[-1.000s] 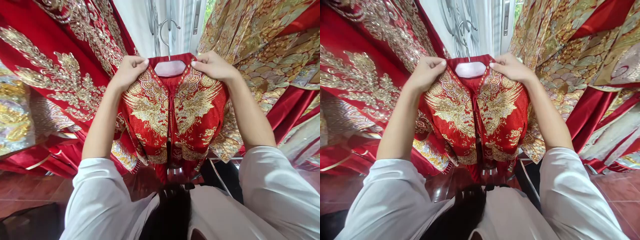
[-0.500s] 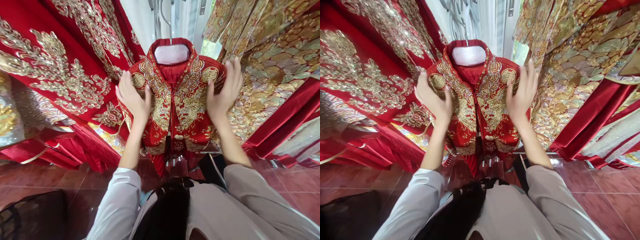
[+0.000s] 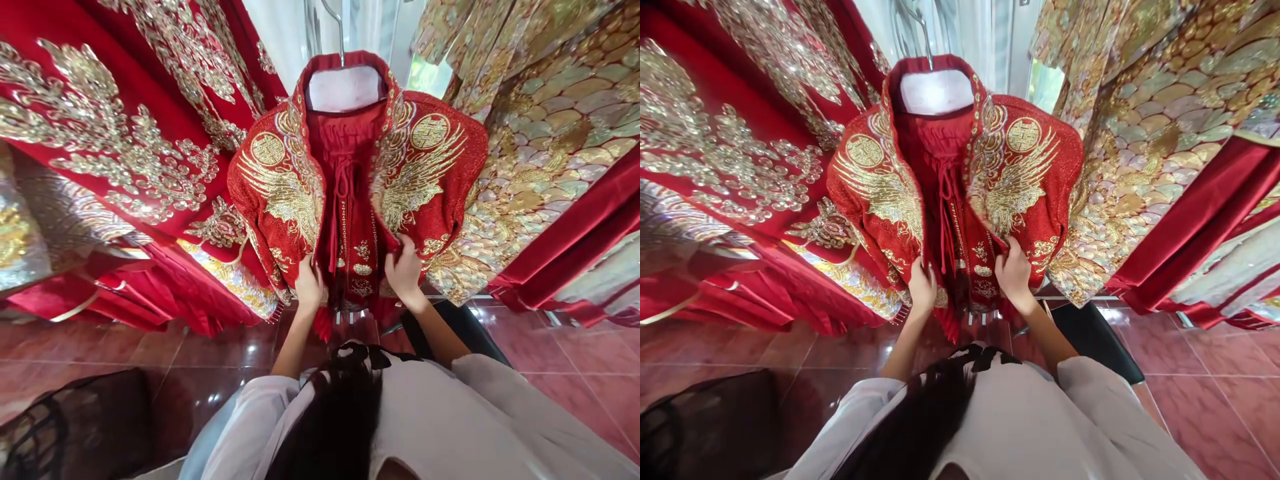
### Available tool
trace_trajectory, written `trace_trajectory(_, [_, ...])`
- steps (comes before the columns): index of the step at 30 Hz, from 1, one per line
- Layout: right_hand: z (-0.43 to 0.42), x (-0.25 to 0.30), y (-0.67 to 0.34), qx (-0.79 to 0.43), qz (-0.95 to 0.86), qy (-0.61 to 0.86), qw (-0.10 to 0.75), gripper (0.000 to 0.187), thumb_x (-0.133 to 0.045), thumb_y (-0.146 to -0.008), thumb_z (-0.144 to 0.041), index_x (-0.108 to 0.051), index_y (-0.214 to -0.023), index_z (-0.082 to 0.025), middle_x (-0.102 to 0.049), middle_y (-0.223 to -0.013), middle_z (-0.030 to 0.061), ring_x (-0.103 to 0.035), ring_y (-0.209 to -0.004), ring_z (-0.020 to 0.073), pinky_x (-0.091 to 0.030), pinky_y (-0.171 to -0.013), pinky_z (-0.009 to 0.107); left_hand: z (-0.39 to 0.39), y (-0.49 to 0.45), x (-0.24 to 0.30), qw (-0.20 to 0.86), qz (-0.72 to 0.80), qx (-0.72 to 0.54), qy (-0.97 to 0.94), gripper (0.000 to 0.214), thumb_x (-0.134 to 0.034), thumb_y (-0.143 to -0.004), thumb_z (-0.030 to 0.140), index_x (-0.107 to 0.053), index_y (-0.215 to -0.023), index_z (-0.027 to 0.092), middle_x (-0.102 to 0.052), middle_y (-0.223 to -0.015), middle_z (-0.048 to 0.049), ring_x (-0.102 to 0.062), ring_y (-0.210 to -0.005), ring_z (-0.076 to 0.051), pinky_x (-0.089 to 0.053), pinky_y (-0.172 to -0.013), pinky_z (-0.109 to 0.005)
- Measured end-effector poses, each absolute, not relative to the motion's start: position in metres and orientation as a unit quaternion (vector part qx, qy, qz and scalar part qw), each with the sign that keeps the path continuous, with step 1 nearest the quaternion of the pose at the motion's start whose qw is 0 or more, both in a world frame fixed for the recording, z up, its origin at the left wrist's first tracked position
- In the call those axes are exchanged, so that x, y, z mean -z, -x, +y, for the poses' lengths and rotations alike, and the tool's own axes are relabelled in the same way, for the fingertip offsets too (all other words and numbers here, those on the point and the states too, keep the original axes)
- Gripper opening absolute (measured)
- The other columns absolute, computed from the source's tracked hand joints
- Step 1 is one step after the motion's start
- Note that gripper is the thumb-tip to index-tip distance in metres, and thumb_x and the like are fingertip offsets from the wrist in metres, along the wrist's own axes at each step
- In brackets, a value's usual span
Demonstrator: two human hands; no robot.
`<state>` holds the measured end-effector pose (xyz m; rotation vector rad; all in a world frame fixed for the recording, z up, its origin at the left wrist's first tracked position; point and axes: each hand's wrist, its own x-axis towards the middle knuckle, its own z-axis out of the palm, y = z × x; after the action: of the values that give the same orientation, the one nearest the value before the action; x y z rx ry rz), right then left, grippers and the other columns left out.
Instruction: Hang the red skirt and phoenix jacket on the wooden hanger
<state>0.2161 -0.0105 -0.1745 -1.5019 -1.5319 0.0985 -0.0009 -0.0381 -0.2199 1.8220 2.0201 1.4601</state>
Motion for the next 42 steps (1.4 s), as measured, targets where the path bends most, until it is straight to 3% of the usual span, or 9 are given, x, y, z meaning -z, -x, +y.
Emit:
trace_trajectory(4, [-0.070, 0.141, -0.212, -0.039, -0.669, 0.530, 0.520, 0.024, -0.035, -0.077, -0.021, -0.053, -0.093, -0.019, -0.056, -0.064, 0.0046, -0.053, -0.053, 0.0191, -0.047, -0.055, 0.033, -0.088, -0.028, 0.227, 0.051, 0.601, -0.480, -0.637, 0.015, -0.043, -0.087, 0.036, -0.053, -0.085, 0.024, -0.057, -0.073, -0.0096, -0.060, -0.066, -0.023, -0.049, -0.061, -0.035])
trace_trajectory(8, [-0.096, 0.105, -0.196, -0.039, -0.717, 0.428, 0.548, 0.020, -0.037, -0.079, -0.019, -0.053, -0.091, -0.022, -0.055, -0.063, 0.0019, -0.052, -0.052, 0.0163, -0.045, -0.052, 0.028, -0.109, -0.070, 0.219, 0.116, 0.571, -0.450, -0.677, 0.017, -0.051, -0.081, 0.032, -0.050, -0.067, 0.023, -0.047, -0.059, -0.0056, -0.051, -0.052, -0.018, -0.041, -0.051, -0.030])
trace_trajectory(14, [-0.004, 0.146, -0.163, -0.138, -0.701, 0.578, 0.394, 0.038, -0.033, -0.078, -0.018, -0.054, -0.109, -0.013, -0.063, -0.082, 0.0107, -0.061, -0.074, 0.0235, -0.048, -0.075, 0.037, -0.027, -0.071, 0.222, 0.207, 0.615, -0.471, -0.598, 0.009, -0.048, -0.076, 0.010, -0.051, -0.076, 0.019, -0.053, -0.079, -0.0090, -0.054, -0.068, -0.020, -0.042, -0.064, -0.030])
trace_trajectory(20, [0.002, 0.199, -0.171, -0.259, -0.681, 0.505, 0.464, 0.038, -0.041, -0.086, -0.030, -0.048, -0.121, -0.017, -0.060, -0.113, 0.0109, -0.059, -0.100, 0.0201, -0.049, -0.087, 0.032, -0.010, -0.051, 0.264, 0.289, 0.597, -0.557, -0.500, 0.010, -0.060, -0.078, 0.021, -0.051, -0.080, 0.019, -0.052, -0.079, -0.0031, -0.053, -0.073, -0.016, -0.045, -0.074, -0.026])
trace_trajectory(25, [-0.034, 0.267, -0.204, -0.445, -0.518, 0.564, 0.464, 0.022, -0.057, -0.074, -0.028, -0.058, -0.093, -0.017, -0.064, -0.092, 0.0064, -0.060, -0.087, 0.0179, -0.048, -0.087, 0.032, -0.052, -0.026, 0.323, 0.378, 0.628, -0.615, -0.291, 0.015, -0.048, -0.090, 0.030, -0.052, -0.086, 0.015, -0.054, -0.084, -0.0036, -0.054, -0.073, -0.012, -0.047, -0.066, -0.024])
trace_trajectory(28, [-0.053, 0.308, -0.229, -0.489, -0.441, 0.601, 0.453, 0.018, -0.064, -0.065, -0.026, -0.055, -0.076, -0.015, -0.061, -0.071, 0.0045, -0.060, -0.072, 0.0183, -0.051, -0.074, 0.034, -0.072, -0.004, 0.351, 0.442, 0.634, -0.612, -0.170, 0.024, -0.050, -0.092, 0.034, -0.055, -0.100, 0.012, -0.056, -0.090, -0.0048, -0.056, -0.073, -0.012, -0.050, -0.065, -0.026])
trace_trajectory(31, [-0.066, 0.333, -0.249, -0.540, -0.362, 0.601, 0.465, 0.029, -0.070, -0.058, -0.028, -0.053, -0.078, -0.015, -0.061, -0.071, 0.0026, -0.061, -0.070, 0.0170, -0.050, -0.063, 0.028, -0.080, 0.011, 0.363, 0.501, 0.602, -0.613, -0.104, 0.028, -0.054, -0.091, 0.033, -0.055, -0.108, 0.011, -0.058, -0.099, -0.0068, -0.059, -0.082, -0.014, -0.052, -0.072, -0.030])
trace_trajectory(37, [-0.063, 0.342, -0.252, -0.610, -0.256, 0.538, 0.522, 0.043, -0.075, -0.050, -0.032, -0.049, -0.081, -0.019, -0.064, -0.085, -0.0011, -0.062, -0.081, 0.0116, -0.050, -0.074, 0.024, -0.073, 0.001, 0.360, 0.593, 0.511, -0.619, -0.070, 0.024, -0.076, -0.072, 0.022, -0.058, -0.087, 0.016, -0.064, -0.089, -0.0026, -0.062, -0.081, -0.013, -0.051, -0.078, -0.025])
trace_trajectory(42, [-0.069, 0.338, -0.226, -0.660, -0.231, 0.495, 0.515, 0.038, -0.073, -0.049, -0.024, -0.053, -0.081, -0.018, -0.065, -0.083, 0.0020, -0.063, -0.081, 0.0166, -0.051, -0.074, 0.031, -0.076, -0.025, 0.356, 0.636, 0.479, -0.603, -0.059, 0.031, -0.081, -0.062, 0.022, -0.057, -0.081, 0.017, -0.061, -0.071, 0.0014, -0.059, -0.062, -0.009, -0.049, -0.062, -0.021])
